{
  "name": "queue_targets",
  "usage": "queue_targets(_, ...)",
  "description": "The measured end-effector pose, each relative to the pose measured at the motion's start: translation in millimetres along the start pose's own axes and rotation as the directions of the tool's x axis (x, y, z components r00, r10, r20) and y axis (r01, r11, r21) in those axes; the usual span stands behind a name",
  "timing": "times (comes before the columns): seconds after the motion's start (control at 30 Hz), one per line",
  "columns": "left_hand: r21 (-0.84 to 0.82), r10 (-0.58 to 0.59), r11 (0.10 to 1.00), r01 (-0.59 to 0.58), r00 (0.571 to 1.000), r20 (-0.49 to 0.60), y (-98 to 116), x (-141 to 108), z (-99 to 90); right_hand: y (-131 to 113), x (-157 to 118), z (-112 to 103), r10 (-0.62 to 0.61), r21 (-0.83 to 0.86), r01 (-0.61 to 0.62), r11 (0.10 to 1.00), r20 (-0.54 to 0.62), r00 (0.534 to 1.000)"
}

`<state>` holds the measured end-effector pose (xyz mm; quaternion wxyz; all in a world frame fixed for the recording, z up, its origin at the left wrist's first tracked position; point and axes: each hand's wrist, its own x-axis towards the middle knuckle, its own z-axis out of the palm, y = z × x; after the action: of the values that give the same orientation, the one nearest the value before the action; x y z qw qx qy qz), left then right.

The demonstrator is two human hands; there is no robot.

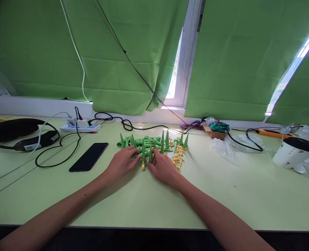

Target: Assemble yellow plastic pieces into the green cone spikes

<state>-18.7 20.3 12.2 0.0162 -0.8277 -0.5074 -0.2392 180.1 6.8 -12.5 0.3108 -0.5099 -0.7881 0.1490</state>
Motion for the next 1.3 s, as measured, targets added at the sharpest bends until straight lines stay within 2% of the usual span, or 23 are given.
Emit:
queue_targets(0.23, -0.250, -0.030, 0.968, -0.007, 0.989, -0.144, -1, 2, -0.5, 0, 0, 2, 0.011, 0.033, -0.012, 0.999, 0.005, 1.000)
queue_targets(0.37, -0.361, -0.077, 0.932, -0.039, 0.951, -0.301, 4, 2, -3.0, 2, 1, 4, 0.013, 0.049, -0.013, 0.999, 0.000, 1.000)
queue_targets(0.47, -0.394, -0.098, 0.913, -0.103, 0.884, -0.457, 10, 1, -7.9, 3, 0, 4, 0.011, 0.063, -0.011, 0.998, 0.004, 1.000)
queue_targets(0.57, -0.369, -0.075, 0.904, -0.217, 0.770, -0.634, 15, -2, -12.0, 2, 0, 4, 0.001, 0.080, -0.002, 0.997, 0.005, 1.000)
queue_targets(0.63, -0.344, -0.066, 0.902, -0.260, 0.705, -0.706, 16, -4, -12.7, 2, -1, 3, -0.008, 0.093, 0.009, 0.996, -0.003, 1.000)
queue_targets(0.7, -0.325, -0.043, 0.902, -0.286, 0.689, -0.724, 17, -5, -11.1, 2, 0, 1, -0.020, 0.101, 0.022, 0.995, -0.027, 0.999)
queue_targets(0.73, -0.318, -0.021, 0.900, -0.297, 0.701, -0.713, 17, -6, -9.4, 2, 0, 0, -0.024, 0.102, 0.029, 0.994, -0.047, 0.999)
queue_targets(0.83, -0.310, 0.064, 0.897, -0.315, 0.787, -0.613, 18, -8, -1.5, 2, 3, -6, -0.039, 0.111, 0.056, 0.992, -0.149, 0.988)
queue_targets(0.9, -0.328, 0.102, 0.897, -0.296, 0.862, -0.497, 18, -9, 4.8, 3, 6, -12, -0.053, 0.117, 0.082, 0.990, -0.234, 0.971)
queue_targets(0.97, -0.335, 0.120, 0.906, -0.257, 0.917, -0.379, 17, -9, 10.2, 6, 10, -18, -0.055, 0.109, 0.092, 0.990, -0.305, 0.951)
queue_targets(1.1, -0.311, 0.081, 0.938, -0.150, 0.971, -0.224, 14, -9, 15.2, 19, 16, -30, -0.045, 0.030, 0.062, 0.998, -0.390, 0.920)
queue_targets(1.2, -0.293, 0.038, 0.953, -0.081, 0.988, -0.150, 11, -7, 14.8, 31, 20, -36, -0.004, -0.074, -0.025, 0.997, -0.375, 0.927)
queue_targets(1.3, -0.279, -0.002, 0.960, -0.035, 0.992, -0.129, 9, -5, 14.8, 39, 22, -40, 0.047, -0.180, -0.111, 0.977, -0.328, 0.944)
